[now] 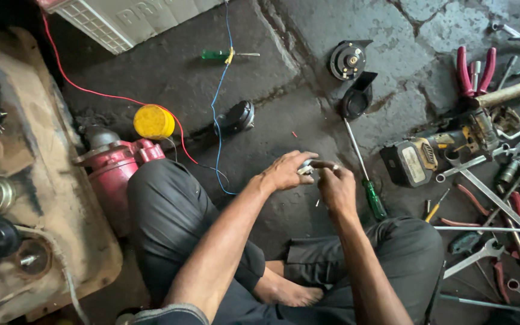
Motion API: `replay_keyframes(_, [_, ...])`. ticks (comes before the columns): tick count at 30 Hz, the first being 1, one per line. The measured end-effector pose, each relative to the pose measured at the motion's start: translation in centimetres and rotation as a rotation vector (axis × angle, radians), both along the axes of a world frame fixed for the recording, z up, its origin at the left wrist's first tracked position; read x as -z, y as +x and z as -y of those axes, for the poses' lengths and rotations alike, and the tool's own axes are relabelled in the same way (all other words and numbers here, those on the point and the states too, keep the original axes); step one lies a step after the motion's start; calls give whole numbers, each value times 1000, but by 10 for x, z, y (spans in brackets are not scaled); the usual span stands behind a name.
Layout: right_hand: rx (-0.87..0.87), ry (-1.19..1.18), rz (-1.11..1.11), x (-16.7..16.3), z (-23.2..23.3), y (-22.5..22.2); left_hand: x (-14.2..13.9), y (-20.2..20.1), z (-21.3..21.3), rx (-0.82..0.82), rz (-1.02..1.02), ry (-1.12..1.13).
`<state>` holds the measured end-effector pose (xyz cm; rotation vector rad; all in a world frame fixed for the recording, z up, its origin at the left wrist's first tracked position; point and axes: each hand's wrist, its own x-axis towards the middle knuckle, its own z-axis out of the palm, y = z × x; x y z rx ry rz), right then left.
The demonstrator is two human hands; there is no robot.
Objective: The person sits on the floor and uses a wrench and screwdriver to disassemble a small cylindrical electrical component. They remove screws, open the casing, and manipulate internal parts and wires.
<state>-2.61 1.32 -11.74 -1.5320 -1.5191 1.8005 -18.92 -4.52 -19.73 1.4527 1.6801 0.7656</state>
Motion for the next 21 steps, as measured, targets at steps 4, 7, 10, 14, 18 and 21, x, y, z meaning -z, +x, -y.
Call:
replay_keyframes(4, [63,-118,54,0,3,-4,-3,-3,4,5,-11,-29])
replay_keyframes(7, [9,10,131,1,5,-9,-5,-7,6,3,-13,-40])
replay_keyframes(10, [16,82,23,3,9,-14,-3,-13,7,6,30,-19])
replay_keyframes(14, [-18,216,157,10,8,-21,7,-15,4,19,-17,-29])
replay_keyframes(18, [84,18,-31,22,3,-21,18,-15,0,13,-9,24])
replay_keyframes(21, [33,253,123,34,-1,-16,22,-11,-3,24,-19,17])
